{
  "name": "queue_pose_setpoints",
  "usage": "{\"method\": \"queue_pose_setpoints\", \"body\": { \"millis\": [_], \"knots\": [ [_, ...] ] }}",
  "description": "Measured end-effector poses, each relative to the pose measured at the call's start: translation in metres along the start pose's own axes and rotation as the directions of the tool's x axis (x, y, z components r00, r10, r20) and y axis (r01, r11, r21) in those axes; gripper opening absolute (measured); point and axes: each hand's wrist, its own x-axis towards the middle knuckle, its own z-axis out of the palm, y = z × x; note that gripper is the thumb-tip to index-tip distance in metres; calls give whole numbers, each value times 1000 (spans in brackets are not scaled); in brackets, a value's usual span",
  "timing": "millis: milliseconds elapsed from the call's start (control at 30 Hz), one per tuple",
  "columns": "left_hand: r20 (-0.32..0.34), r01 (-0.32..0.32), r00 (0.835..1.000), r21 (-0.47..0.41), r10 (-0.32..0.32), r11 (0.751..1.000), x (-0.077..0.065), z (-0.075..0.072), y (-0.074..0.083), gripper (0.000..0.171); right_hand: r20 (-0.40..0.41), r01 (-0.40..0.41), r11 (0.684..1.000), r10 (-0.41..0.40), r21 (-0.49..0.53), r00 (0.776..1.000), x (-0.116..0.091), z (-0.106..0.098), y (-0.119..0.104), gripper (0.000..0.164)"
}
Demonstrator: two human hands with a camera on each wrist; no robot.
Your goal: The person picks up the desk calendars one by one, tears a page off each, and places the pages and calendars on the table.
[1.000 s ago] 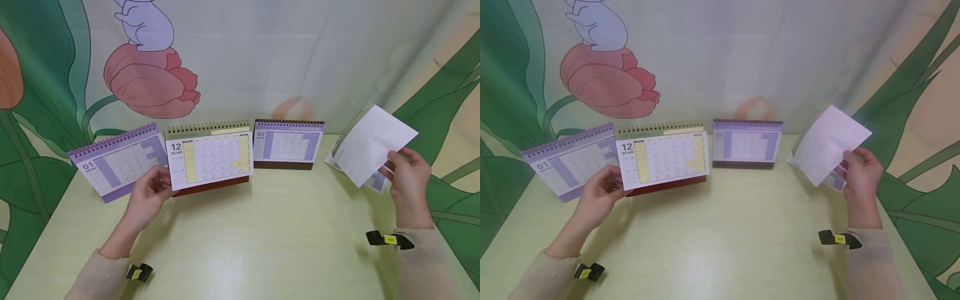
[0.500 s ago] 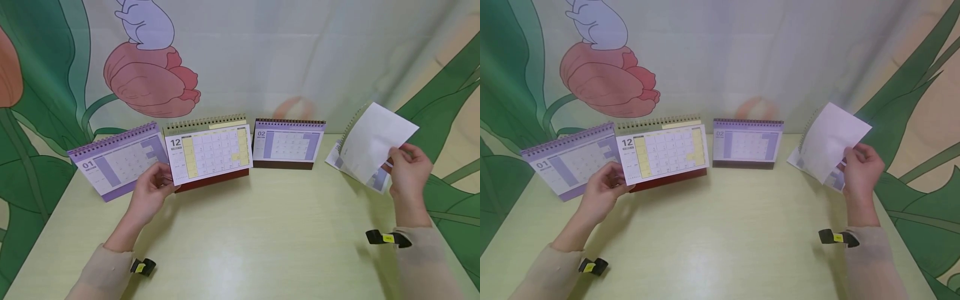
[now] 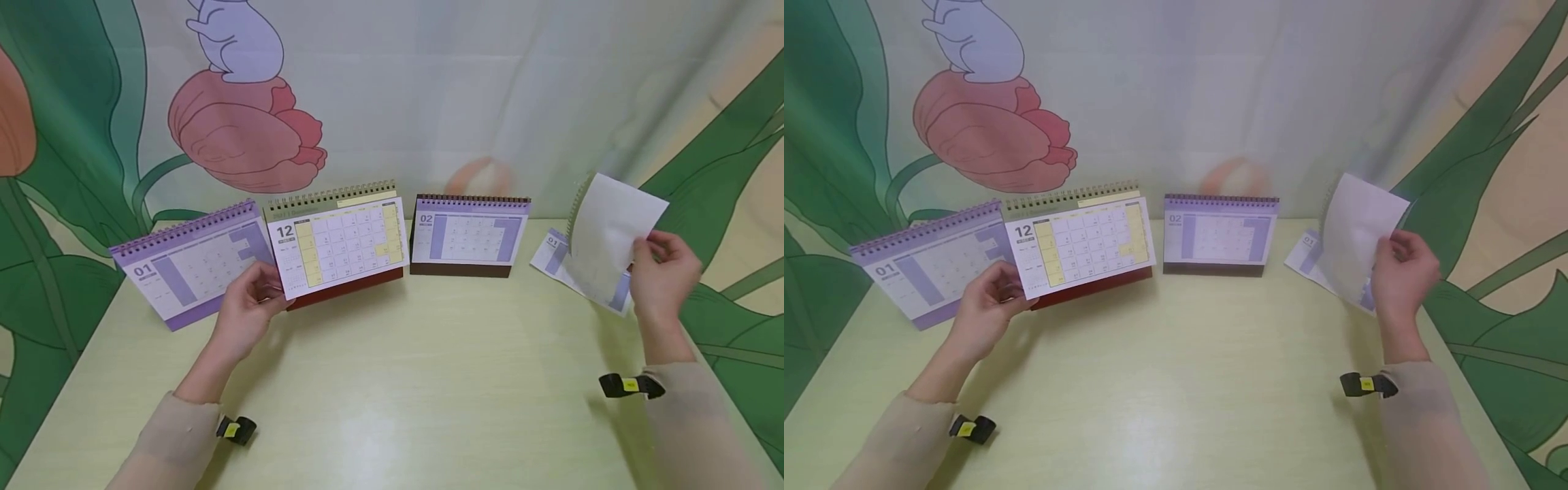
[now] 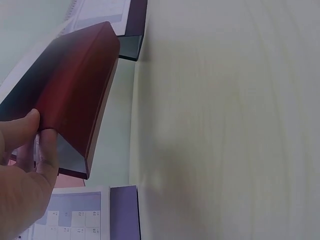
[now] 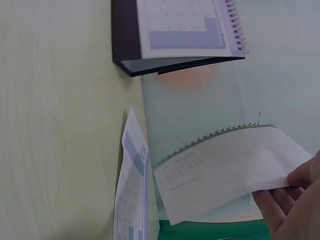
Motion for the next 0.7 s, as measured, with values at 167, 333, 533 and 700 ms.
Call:
{"method": "queue_pose_setpoints", "body": {
  "millis": [167, 333, 533, 700],
  "knots": [
    [-6, 8, 1000, -6, -8, 1000, 2, 0, -4, 28, -27, 130, 969, -139, -210, 990, 3, 3, 6, 23],
    [-16, 7, 1000, -11, -8, 1000, 5, -1, -7, 29, 5, 246, 909, -259, -336, 966, 6, 5, 10, 34],
    [-18, 12, 1000, 0, -12, 1000, 6, -1, -8, 29, 84, 428, 781, -441, -454, 894, 10, 8, 20, 33],
    [-13, 19, 1000, 1, -19, 1000, 6, 0, -8, 29, 191, 525, 666, -509, -530, 839, 16, 11, 27, 33]
  ]
}}
